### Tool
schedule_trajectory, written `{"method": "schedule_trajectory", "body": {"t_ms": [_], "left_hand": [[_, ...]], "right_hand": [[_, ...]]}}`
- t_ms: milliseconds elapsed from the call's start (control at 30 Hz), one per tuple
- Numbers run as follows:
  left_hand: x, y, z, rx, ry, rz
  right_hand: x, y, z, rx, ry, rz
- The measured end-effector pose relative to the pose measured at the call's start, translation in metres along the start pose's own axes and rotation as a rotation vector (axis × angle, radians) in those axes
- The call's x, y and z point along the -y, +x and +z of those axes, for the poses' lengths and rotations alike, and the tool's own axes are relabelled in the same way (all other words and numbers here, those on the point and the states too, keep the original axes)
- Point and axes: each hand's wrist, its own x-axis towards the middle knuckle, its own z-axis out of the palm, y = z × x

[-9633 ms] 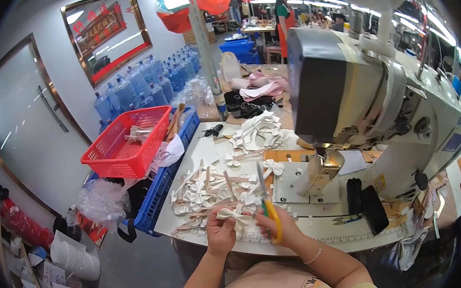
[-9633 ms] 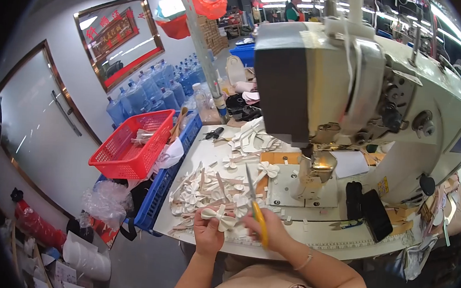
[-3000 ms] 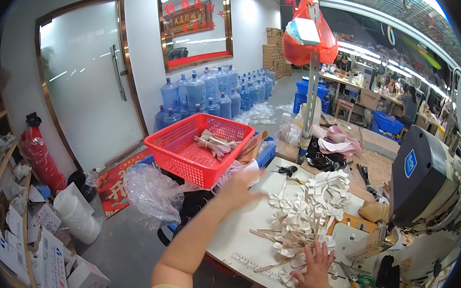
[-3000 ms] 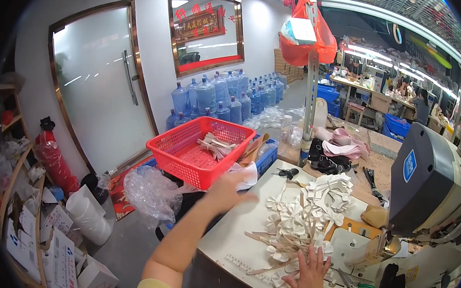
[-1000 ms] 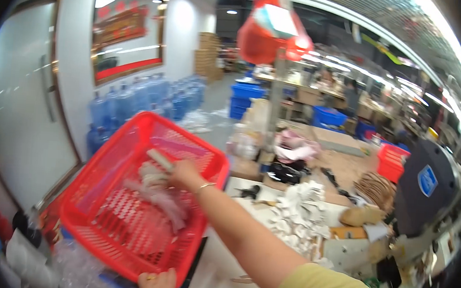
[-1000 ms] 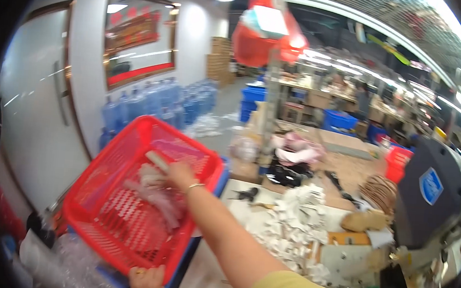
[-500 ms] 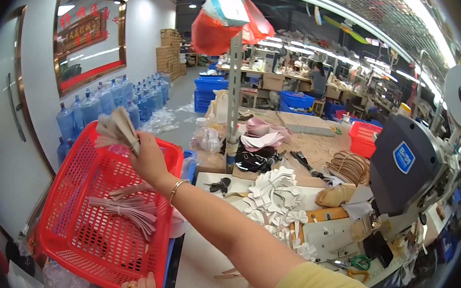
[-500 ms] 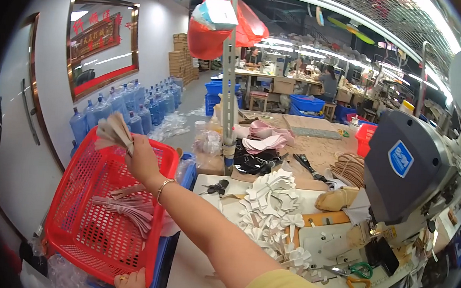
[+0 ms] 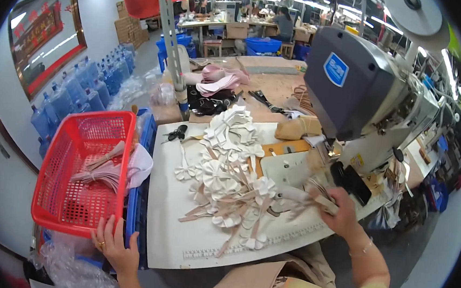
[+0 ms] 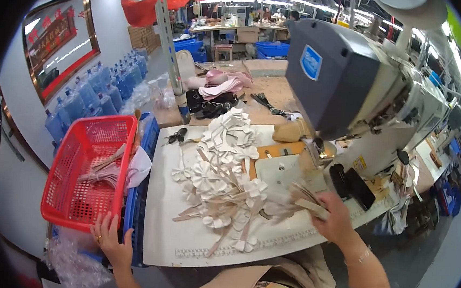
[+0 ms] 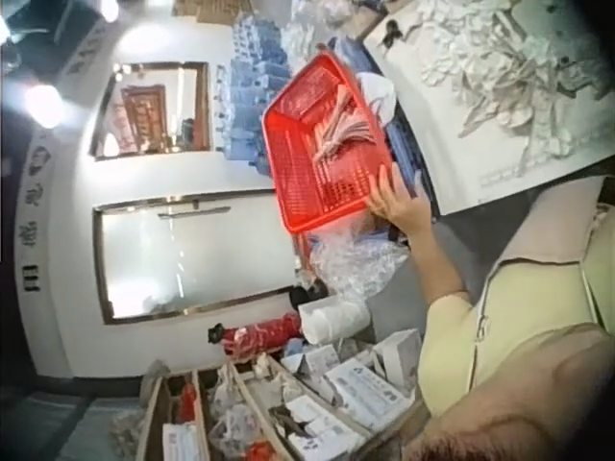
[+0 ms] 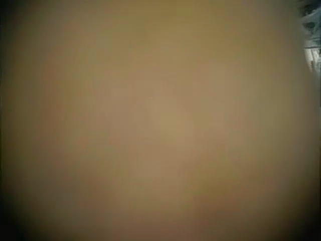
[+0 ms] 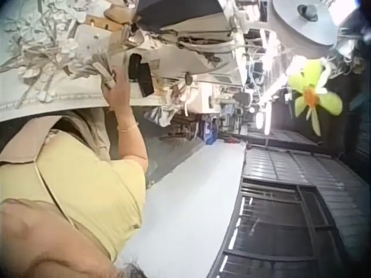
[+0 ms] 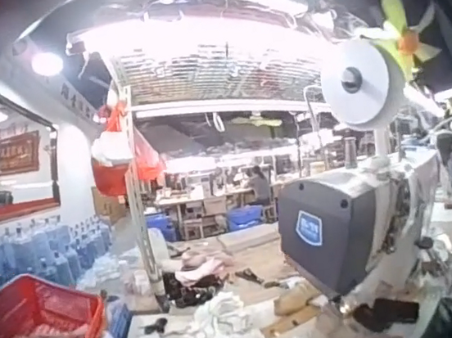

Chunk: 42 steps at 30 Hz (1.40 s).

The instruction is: Trimming excess leather and material from white shoe components using scissors.

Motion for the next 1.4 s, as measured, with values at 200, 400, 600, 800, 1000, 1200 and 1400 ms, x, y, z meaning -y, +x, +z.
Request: {"method": "schedule_trajectory", "body": {"t_ms": [200, 400, 600, 800, 1000, 1200, 1400], "left_hand": [[-0.137, -0.021, 0.007, 0.012, -0.718, 0.277], [-0.255, -0.017, 0.027, 0.378, -0.56, 0.267], [-0.246, -0.009, 0.067, 0.292, -0.385, 0.188], [-0.328, -0.043, 0.022, 0.554, -1.529, -0.338], [-0.366, -0.046, 0.011, 0.87, -1.748, -0.529], [-0.365, -0.045, 0.004, 0.947, -1.727, -0.562], [-0.353, -0.04, 0.0, 1.08, -1.779, -0.482]], "right_hand": [[-0.077, -0.05, -0.034, -0.214, -0.338, 0.33], [-0.138, -0.037, -0.032, -0.274, -0.32, 0.34], [-0.062, -0.051, -0.029, -0.154, 0.667, 0.633], [-0.057, -0.076, 0.037, 0.239, 1.3, 0.593], [-0.045, -0.056, 0.034, 0.259, 0.806, 0.245], [-0.076, -0.034, 0.009, 0.653, 0.688, -0.035], [-0.062, -0.048, 0.014, 0.337, 0.592, -0.335]]}}
